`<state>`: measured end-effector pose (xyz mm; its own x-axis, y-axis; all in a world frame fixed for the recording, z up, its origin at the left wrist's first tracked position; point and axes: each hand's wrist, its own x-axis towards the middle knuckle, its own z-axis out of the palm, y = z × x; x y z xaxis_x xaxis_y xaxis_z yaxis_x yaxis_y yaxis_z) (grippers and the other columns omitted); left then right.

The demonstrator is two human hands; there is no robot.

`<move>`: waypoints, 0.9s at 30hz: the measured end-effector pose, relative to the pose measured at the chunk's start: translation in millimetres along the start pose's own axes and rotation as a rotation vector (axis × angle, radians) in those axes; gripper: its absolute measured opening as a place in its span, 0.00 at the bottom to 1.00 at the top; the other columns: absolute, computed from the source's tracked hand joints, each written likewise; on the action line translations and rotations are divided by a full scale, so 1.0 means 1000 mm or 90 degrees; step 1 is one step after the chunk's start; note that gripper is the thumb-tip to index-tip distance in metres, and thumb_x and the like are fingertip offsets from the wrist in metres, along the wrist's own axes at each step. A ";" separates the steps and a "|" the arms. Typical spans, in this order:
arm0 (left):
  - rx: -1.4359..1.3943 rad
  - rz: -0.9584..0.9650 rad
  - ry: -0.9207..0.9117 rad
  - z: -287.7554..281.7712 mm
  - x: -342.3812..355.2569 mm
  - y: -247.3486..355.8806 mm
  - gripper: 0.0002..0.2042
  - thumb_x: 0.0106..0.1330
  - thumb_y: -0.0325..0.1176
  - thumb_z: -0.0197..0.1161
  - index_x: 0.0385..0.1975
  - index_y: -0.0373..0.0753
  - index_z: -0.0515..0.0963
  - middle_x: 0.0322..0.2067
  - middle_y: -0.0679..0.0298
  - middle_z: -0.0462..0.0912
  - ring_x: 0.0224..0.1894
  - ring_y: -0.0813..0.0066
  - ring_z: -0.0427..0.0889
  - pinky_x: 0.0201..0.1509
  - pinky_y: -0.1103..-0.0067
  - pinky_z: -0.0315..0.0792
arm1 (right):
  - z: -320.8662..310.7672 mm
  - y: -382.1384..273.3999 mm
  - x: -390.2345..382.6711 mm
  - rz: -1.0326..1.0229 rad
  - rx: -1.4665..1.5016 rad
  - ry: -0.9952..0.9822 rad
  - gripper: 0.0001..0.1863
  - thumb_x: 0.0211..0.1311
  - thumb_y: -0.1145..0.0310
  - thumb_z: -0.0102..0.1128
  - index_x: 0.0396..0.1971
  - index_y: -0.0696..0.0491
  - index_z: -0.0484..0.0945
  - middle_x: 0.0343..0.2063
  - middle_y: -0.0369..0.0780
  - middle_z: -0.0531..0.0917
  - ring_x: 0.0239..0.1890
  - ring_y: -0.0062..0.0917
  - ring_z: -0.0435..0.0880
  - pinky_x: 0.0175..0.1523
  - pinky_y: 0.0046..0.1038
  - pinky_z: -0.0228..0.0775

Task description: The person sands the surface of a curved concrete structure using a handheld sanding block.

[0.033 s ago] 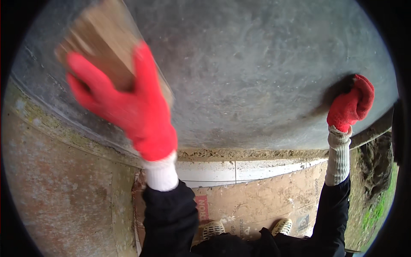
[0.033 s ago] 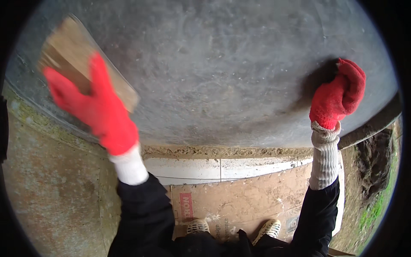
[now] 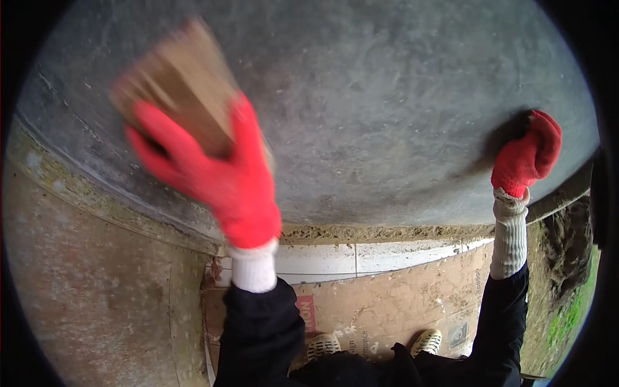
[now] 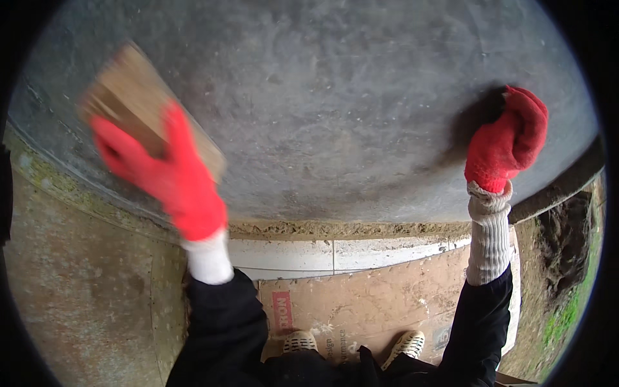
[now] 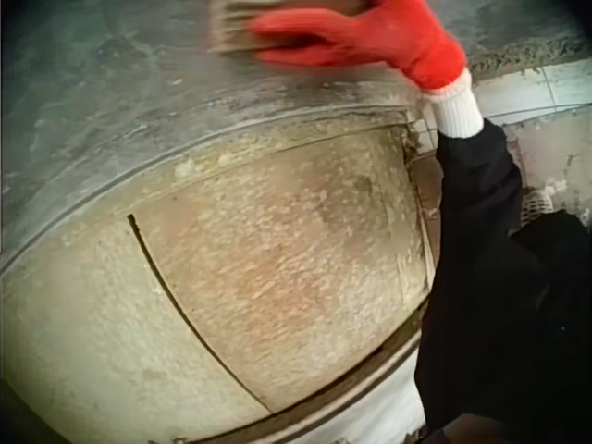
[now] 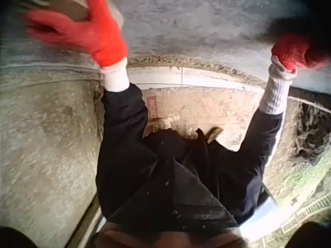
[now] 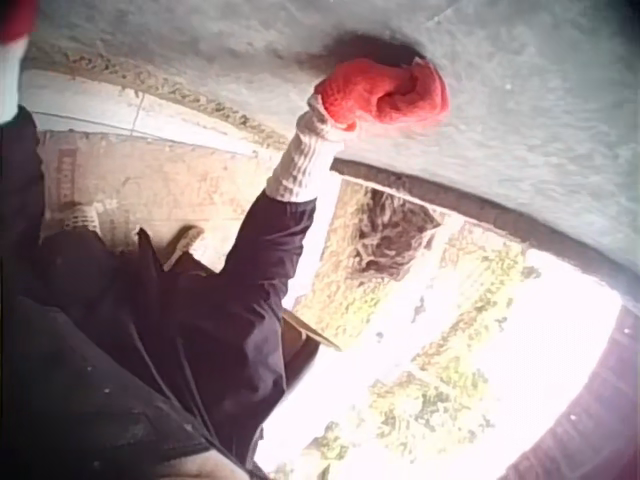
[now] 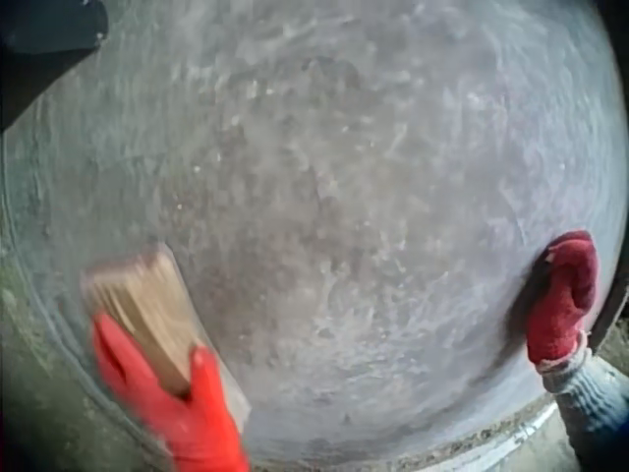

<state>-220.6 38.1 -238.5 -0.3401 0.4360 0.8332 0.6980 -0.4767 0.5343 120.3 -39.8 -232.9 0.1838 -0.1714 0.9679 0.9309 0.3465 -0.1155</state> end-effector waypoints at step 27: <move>-0.790 -0.644 -0.246 0.013 -0.222 -0.029 0.22 0.66 0.34 0.65 0.58 0.41 0.67 0.52 0.62 0.73 0.53 0.73 0.72 0.54 0.72 0.68 | -0.054 -0.179 -0.206 0.148 0.046 -0.553 0.49 0.30 0.68 0.76 0.60 0.55 0.64 0.55 0.53 0.68 0.55 0.51 0.71 0.58 0.49 0.66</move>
<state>-157.2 -34.5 -440.5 -0.0156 0.9931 0.1165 -0.6601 -0.0977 0.7447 -67.4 -116.2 -423.8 0.0348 0.6579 0.7523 0.8728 0.3467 -0.3436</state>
